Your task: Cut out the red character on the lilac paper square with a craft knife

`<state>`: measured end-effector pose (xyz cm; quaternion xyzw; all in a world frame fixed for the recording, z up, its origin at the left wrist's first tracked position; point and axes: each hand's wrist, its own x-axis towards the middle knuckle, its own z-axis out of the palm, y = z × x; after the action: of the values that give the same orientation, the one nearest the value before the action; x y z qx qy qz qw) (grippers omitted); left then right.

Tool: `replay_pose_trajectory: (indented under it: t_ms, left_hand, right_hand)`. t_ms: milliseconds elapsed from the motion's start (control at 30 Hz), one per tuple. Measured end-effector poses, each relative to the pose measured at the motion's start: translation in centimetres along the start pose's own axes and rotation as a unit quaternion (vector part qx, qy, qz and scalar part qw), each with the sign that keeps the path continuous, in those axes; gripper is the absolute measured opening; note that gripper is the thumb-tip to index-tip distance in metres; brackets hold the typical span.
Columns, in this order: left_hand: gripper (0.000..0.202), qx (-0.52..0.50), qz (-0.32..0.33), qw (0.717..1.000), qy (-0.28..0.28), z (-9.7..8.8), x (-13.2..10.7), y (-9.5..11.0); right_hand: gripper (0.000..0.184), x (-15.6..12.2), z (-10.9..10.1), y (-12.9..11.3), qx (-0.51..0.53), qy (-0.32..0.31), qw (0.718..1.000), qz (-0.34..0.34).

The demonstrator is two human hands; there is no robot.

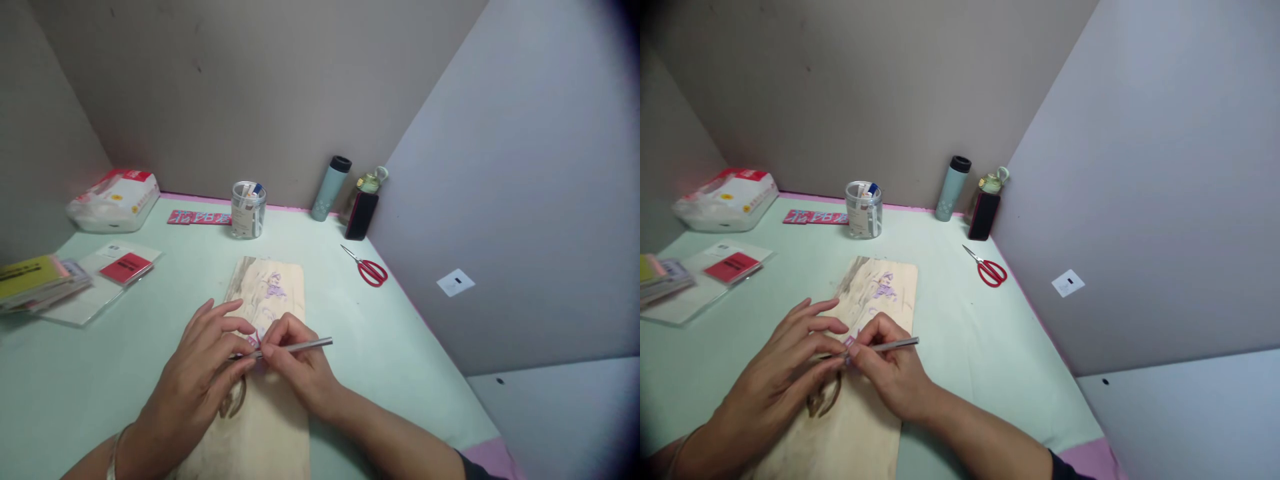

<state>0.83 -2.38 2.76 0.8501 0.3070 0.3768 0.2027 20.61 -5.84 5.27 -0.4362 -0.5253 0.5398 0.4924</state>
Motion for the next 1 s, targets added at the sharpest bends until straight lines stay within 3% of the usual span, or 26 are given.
replay_pose_trajectory:
  t_ms: [267, 300, 400, 500, 733, 1000]
  left_hand:
    - [0.015, 0.038, 0.036, 0.998, 0.023, 0.2, 0.3, 0.2]
    - [0.013, 0.035, 0.024, 0.999, 0.010, 0.0, 0.3, -0.3]
    - [0.047, -0.004, -0.077, 0.997, -0.019, -0.7, 0.2, -1.8]
    - [0.059, -0.035, -0.157, 0.985, -0.069, -1.2, -0.3, -3.3]
    - [0.060, -0.004, -0.118, 0.981, -0.153, 0.2, -1.1, -4.4]
    - [0.063, -0.026, -0.160, 0.978, -0.133, 1.0, -1.2, -4.1]
  right_hand:
    - [0.031, -0.1, 0.3, 0.0, 0.039, 0.032, 0.999, 0.014]
    - [0.030, 0.0, 0.1, -0.1, 0.040, 0.038, 0.998, 0.016]
    - [0.026, 0.6, -0.8, -0.2, 0.031, 0.057, 0.998, 0.007]
    - [0.027, 1.2, -1.6, 0.1, 0.018, 0.057, 0.998, 0.005]
    - [0.025, 1.1, -1.2, 0.9, 0.007, 0.096, 0.995, 0.037]
    - [0.020, 0.4, -0.8, 1.4, -0.091, 0.078, 0.993, 0.012]
